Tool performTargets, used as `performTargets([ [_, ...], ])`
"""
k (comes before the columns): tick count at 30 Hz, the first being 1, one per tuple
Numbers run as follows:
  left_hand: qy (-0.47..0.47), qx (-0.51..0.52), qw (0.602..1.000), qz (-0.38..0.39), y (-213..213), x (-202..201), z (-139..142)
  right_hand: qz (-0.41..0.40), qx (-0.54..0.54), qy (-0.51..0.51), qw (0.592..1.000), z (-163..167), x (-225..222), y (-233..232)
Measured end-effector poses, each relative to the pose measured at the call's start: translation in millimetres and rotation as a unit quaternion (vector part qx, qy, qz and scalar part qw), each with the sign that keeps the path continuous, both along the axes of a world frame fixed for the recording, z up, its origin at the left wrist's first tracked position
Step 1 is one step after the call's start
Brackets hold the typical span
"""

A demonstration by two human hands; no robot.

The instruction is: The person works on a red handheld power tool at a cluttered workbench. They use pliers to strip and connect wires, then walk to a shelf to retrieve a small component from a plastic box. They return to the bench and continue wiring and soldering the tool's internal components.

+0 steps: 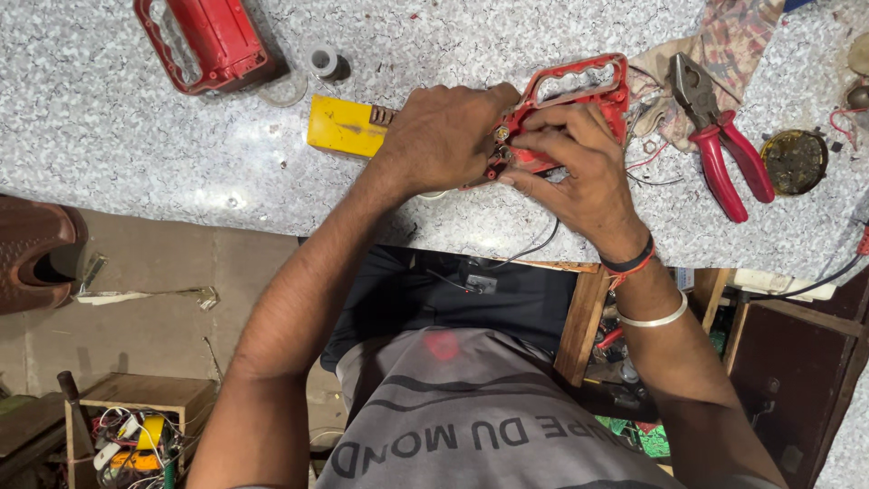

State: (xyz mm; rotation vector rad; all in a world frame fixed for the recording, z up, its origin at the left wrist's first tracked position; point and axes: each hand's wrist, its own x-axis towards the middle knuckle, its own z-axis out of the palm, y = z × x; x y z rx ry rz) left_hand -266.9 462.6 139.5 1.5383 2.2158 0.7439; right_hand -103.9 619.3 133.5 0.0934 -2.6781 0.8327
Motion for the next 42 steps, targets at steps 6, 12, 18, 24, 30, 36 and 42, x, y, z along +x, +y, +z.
performTargets([
  [6, -0.002, -0.039, 0.999, -0.017, 1.2, 0.7, 3.2, 0.011, 0.001, 0.003, 1.0, 1.1, -1.4, 0.7],
  [12, 0.004, -0.032, 0.999, -0.025, 1.7, -0.8, 4.8, 0.014, 0.015, 0.003, 1.0, 3.0, -2.2, -1.4],
  [18, 0.006, -0.001, 1.0, -0.023, -0.7, -0.2, 3.3, -0.002, 0.011, 0.009, 1.0, 2.7, -2.9, -2.4],
  [24, 0.004, -0.005, 1.0, -0.027, -0.7, -0.2, 4.4, 0.0, 0.006, 0.008, 1.0, 2.5, -1.8, -2.6],
  [30, -0.004, -0.017, 1.0, -0.024, -0.3, 0.6, 8.2, -0.003, -0.007, 0.01, 1.0, 2.2, -2.4, -2.1],
  [36, -0.009, 0.004, 1.0, -0.024, -1.3, 0.4, 9.3, 0.0, 0.004, 0.012, 1.0, 2.3, -1.7, -2.0],
  [42, -0.006, -0.008, 1.0, -0.023, -1.2, -0.3, 10.0, 0.001, -0.009, 0.013, 1.0, 0.5, -1.9, -1.3],
])
